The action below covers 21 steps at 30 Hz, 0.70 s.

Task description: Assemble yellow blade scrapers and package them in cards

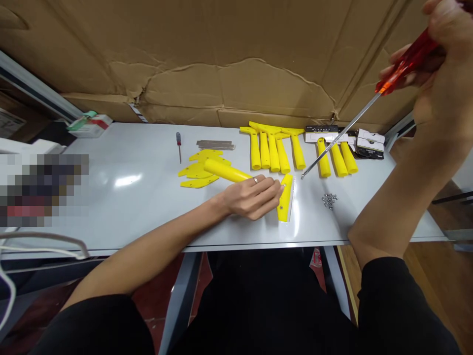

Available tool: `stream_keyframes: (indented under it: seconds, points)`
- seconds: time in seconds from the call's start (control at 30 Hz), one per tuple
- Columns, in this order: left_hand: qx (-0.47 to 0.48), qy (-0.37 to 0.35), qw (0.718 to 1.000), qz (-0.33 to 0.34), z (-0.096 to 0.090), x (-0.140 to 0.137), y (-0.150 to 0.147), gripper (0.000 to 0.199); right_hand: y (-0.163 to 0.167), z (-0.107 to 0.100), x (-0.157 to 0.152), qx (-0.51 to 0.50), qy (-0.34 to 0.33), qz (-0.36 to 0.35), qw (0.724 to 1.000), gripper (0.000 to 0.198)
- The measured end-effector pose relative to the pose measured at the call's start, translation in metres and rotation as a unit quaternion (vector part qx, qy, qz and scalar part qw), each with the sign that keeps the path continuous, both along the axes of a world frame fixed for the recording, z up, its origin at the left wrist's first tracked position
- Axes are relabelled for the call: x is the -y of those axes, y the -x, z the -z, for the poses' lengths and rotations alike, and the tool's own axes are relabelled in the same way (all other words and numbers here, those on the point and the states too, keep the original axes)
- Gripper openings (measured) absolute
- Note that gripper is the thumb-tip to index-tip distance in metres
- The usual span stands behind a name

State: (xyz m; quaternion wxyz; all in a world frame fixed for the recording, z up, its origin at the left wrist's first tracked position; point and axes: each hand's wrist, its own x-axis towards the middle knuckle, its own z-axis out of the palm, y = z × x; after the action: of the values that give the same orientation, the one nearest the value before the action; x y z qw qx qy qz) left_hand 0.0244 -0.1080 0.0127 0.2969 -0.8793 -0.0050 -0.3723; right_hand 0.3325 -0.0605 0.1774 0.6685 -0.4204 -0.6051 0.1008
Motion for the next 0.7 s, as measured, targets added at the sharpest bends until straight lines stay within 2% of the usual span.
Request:
stream_keyframes:
  seconds: [0.07, 0.13, 0.3, 0.4, 0.53, 0.7]
  points:
    - [-0.011, -0.049, 0.999, 0.004, 0.002, 0.000, -0.002, 0.015, 0.013, 0.002, -0.001, -0.027, -0.030, -0.001, 0.999, 0.018]
    - [0.011, -0.055, 0.998, 0.011, 0.006, -0.001, -0.005, 0.015, 0.025, 0.004, -0.002, -0.016, -0.035, 0.000, 0.999, 0.018]
    - [0.015, -0.030, 0.999, -0.024, 0.014, -0.003, -0.004, 0.020, 0.042, 0.010, -0.003, 0.016, -0.028, -0.025, 0.999, 0.019]
    - [0.016, 0.004, 1.000, -0.014, 0.016, -0.003, -0.001, 0.017, 0.044, 0.012, -0.002, 0.030, -0.030, -0.030, 0.999, 0.017]
    - [0.025, 0.058, 0.998, 0.002, 0.017, -0.003, 0.002, 0.026, 0.044, 0.014, -0.002, 0.043, -0.006, -0.021, 0.999, 0.017]
    - [0.016, -0.012, 0.999, -0.027, 0.014, -0.002, 0.001, 0.017, 0.043, 0.016, 0.000, 0.082, 0.001, -0.009, 0.997, 0.017]
